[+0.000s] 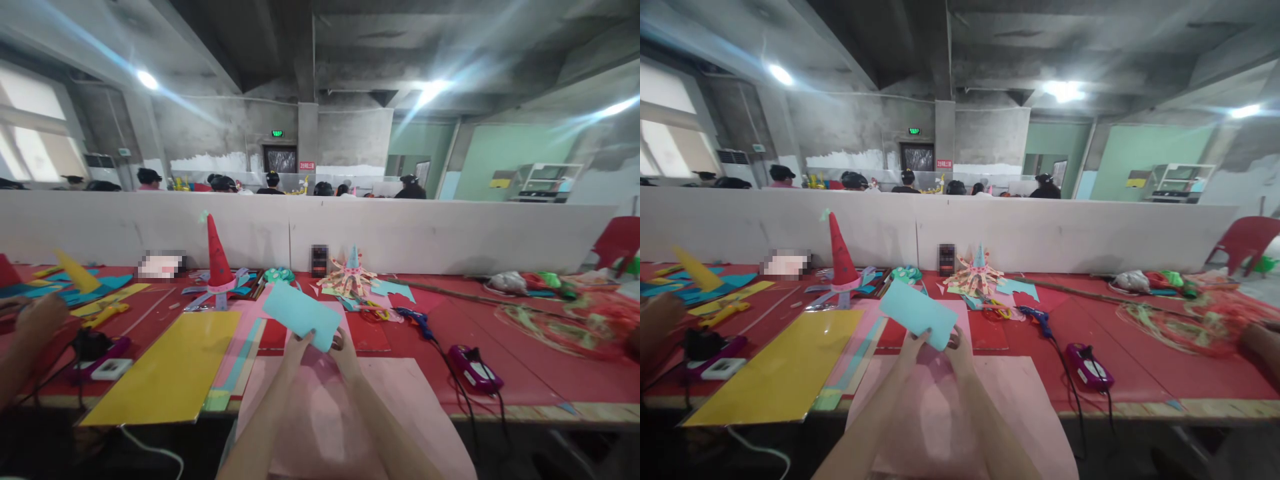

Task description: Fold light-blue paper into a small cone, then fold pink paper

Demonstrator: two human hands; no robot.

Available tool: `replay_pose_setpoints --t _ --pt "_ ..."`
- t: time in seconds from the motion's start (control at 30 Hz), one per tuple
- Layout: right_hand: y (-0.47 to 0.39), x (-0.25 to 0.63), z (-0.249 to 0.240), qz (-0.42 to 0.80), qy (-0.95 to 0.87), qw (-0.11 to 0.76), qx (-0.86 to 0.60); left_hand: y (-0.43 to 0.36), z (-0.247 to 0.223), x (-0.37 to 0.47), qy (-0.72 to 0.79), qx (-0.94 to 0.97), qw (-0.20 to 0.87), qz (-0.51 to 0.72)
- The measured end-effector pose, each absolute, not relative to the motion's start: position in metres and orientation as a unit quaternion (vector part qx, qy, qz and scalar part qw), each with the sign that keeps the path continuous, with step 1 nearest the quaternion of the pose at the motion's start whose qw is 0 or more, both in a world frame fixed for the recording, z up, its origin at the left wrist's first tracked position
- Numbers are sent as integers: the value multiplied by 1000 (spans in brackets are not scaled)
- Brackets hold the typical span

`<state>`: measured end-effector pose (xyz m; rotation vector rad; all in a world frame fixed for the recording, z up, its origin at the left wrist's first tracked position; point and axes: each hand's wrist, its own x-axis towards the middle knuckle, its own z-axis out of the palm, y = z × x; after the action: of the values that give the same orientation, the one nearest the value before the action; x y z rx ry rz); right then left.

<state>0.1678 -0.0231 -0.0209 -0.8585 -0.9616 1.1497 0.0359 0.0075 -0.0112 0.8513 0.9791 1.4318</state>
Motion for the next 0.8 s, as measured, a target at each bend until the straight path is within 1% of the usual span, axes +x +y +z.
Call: replay_pose_setpoints --t 0.2,0.43,0.6,0.8 --pt "-22 168 -22 483 -431 646 -406 9 -15 35 409 369 575 605" --pt "-30 168 -10 431 -447 637 -457 13 -19 34 425 365 565 606" --pt "-32 166 -7 415 -452 636 -468 13 -19 33 402 374 567 614" --pt "-31 167 -9 449 -452 621 -456 11 -16 32 424 389 551 605"
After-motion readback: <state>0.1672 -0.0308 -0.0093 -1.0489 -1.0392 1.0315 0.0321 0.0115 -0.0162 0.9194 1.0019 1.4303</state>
